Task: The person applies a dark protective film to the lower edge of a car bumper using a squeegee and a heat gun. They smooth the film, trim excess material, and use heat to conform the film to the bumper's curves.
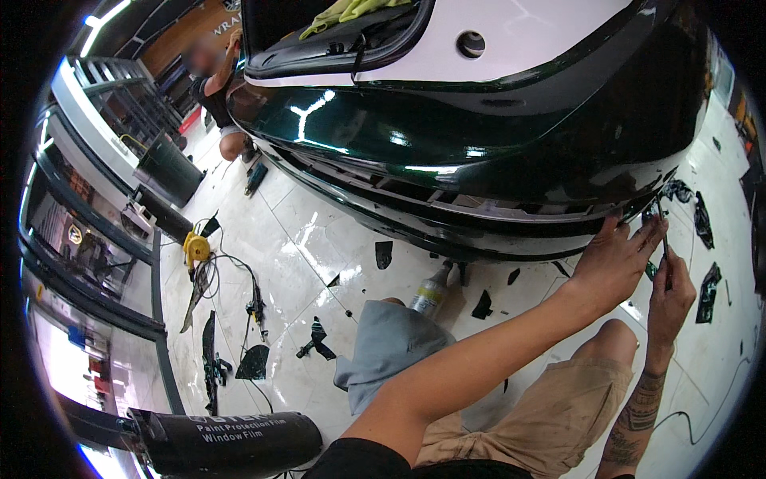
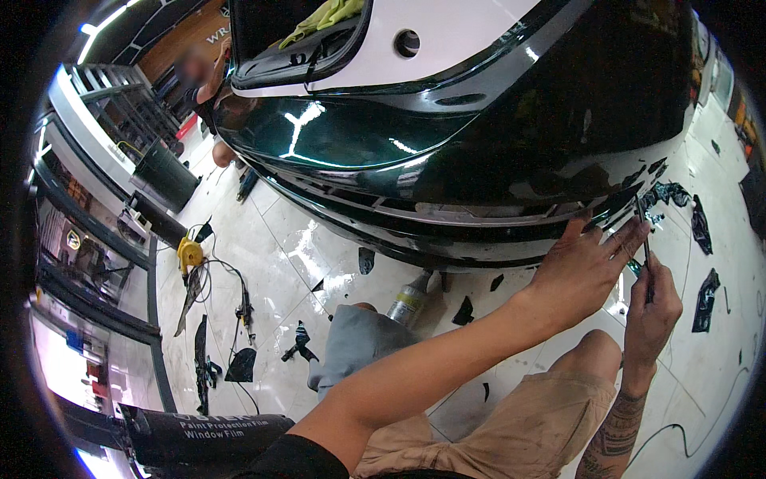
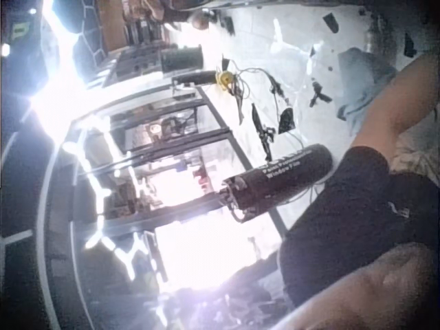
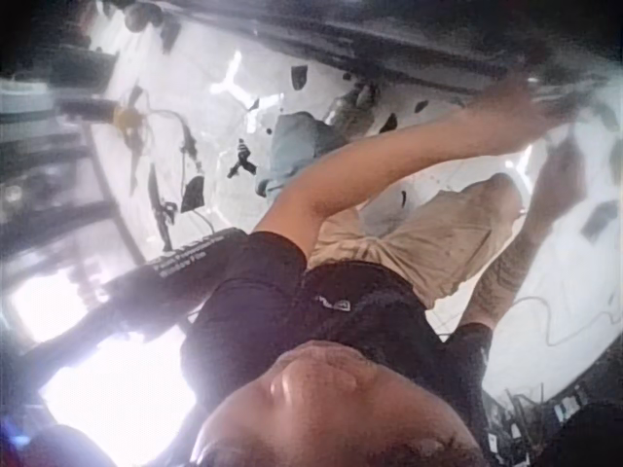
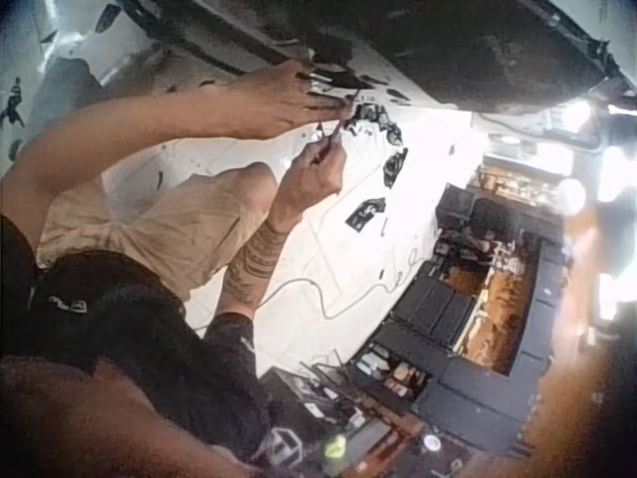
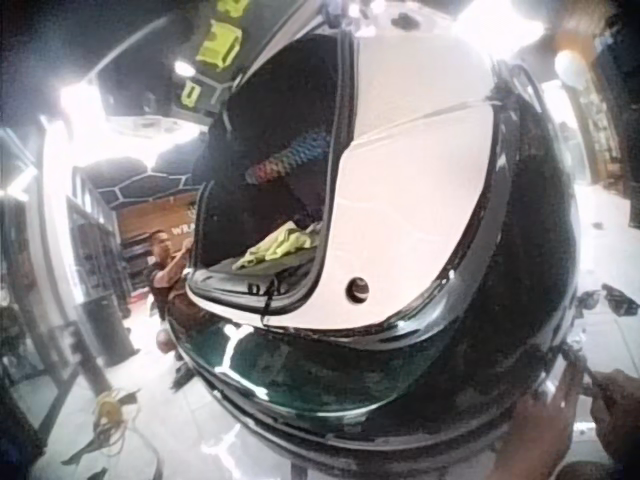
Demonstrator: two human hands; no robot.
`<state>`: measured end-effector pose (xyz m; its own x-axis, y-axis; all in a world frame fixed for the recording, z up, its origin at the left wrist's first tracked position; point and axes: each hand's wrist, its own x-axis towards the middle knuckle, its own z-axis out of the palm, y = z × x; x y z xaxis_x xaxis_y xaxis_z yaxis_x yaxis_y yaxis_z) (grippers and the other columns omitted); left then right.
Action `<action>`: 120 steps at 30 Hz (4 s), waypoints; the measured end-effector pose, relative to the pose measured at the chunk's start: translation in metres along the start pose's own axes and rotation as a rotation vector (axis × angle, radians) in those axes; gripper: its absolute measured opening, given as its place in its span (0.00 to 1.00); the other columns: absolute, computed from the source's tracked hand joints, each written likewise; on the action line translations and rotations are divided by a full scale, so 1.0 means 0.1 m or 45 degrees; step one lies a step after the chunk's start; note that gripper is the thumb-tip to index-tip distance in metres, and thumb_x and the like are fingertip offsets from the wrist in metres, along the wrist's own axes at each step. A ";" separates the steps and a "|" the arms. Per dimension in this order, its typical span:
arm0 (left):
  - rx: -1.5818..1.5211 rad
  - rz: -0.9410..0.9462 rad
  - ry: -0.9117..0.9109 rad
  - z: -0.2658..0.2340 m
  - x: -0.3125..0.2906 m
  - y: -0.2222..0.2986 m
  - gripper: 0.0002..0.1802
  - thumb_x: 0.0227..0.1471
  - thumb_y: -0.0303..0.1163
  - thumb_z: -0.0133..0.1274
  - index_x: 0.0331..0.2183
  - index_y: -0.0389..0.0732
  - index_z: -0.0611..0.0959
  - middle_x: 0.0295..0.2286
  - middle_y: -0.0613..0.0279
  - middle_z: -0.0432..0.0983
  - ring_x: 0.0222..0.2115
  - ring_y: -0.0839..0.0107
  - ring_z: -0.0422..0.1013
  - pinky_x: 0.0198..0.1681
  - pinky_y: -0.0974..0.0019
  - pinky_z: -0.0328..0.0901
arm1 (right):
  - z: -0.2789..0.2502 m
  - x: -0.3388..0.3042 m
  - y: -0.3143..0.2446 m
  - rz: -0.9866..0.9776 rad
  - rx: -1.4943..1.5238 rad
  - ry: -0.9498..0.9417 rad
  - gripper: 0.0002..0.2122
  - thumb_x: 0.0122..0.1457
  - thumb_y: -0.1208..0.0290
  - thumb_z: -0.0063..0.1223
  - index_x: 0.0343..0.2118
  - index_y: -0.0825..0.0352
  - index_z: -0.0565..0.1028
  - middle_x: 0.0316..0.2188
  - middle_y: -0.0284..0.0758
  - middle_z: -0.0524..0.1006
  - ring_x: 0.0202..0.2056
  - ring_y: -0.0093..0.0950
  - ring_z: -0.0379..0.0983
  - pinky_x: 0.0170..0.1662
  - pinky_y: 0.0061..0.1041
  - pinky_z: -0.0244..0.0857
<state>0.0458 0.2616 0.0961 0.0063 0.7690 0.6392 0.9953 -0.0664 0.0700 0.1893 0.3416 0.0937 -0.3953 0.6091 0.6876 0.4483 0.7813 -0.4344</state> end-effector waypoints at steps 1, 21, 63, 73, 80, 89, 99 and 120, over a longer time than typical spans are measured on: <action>0.041 0.005 0.023 0.00 -0.01 0.00 0.37 0.53 0.28 0.46 0.63 0.36 0.56 0.59 0.58 0.61 0.41 0.63 0.71 0.62 0.53 0.40 | 0.01 0.00 0.00 0.001 -0.001 -0.003 0.09 0.58 0.82 0.49 0.41 0.74 0.75 0.22 0.37 0.73 0.23 0.22 0.70 0.27 0.23 0.66; -0.040 0.013 0.014 -0.01 0.02 -0.01 0.36 0.52 0.26 0.44 0.62 0.34 0.57 0.58 0.56 0.63 0.41 0.63 0.71 0.61 0.54 0.44 | 0.04 -0.02 -0.04 0.026 0.072 0.010 0.07 0.59 0.81 0.48 0.40 0.75 0.75 0.22 0.40 0.73 0.23 0.24 0.69 0.28 0.24 0.65; -0.077 0.010 -0.235 -0.35 0.02 -0.03 0.44 0.43 0.17 0.45 0.63 0.42 0.56 0.50 0.48 0.70 0.49 0.56 0.68 0.62 0.52 0.46 | 0.15 -0.10 -0.44 0.295 0.517 0.079 0.04 0.53 0.78 0.55 0.30 0.73 0.77 0.23 0.47 0.75 0.24 0.44 0.73 0.27 0.33 0.65; -0.111 0.038 -0.238 -0.39 0.03 -0.06 0.42 0.45 0.19 0.46 0.63 0.40 0.56 0.50 0.46 0.70 0.50 0.55 0.67 0.62 0.52 0.46 | 0.25 -0.16 -0.46 0.273 0.488 0.089 0.07 0.59 0.76 0.53 0.34 0.76 0.78 0.14 0.32 0.74 0.13 0.17 0.68 0.17 0.18 0.61; -0.065 0.046 -0.219 -0.42 0.02 -0.07 0.36 0.52 0.21 0.44 0.63 0.40 0.57 0.45 0.45 0.73 0.48 0.55 0.70 0.62 0.52 0.48 | 0.32 -0.16 -0.64 0.436 0.730 0.166 0.05 0.53 0.78 0.54 0.30 0.75 0.76 0.20 0.48 0.73 0.19 0.40 0.72 0.24 0.32 0.63; -0.014 0.007 -0.357 -0.56 0.04 -0.07 0.36 0.53 0.21 0.45 0.63 0.44 0.57 0.42 0.48 0.75 0.45 0.55 0.72 0.62 0.52 0.50 | 0.41 -0.17 -0.77 0.494 0.778 0.191 0.05 0.56 0.78 0.53 0.32 0.76 0.77 0.18 0.43 0.75 0.17 0.30 0.71 0.22 0.27 0.63; 0.151 -0.032 -0.626 -0.83 0.15 -0.06 0.49 0.40 0.19 0.60 0.63 0.42 0.57 0.44 0.51 0.73 0.41 0.57 0.73 0.51 0.58 0.66 | 0.50 -0.11 -0.98 0.489 0.939 0.312 0.04 0.55 0.80 0.51 0.28 0.78 0.73 0.17 0.47 0.73 0.18 0.31 0.72 0.23 0.28 0.64; 0.228 0.016 -0.621 -1.33 0.25 -0.05 0.26 0.49 0.19 0.52 0.52 0.35 0.74 0.40 0.48 0.75 0.35 0.57 0.76 0.41 0.62 0.70 | 0.51 0.07 -1.30 1.003 2.055 0.260 0.09 0.63 0.71 0.49 0.34 0.73 0.72 0.21 0.31 0.74 0.17 0.18 0.68 0.19 0.17 0.63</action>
<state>0.0279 0.1967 0.2139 0.0196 0.9786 0.2046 0.9955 -0.0001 -0.0950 0.0868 0.2512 0.1256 -0.3476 0.9356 0.0618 -0.7244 -0.2261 -0.6512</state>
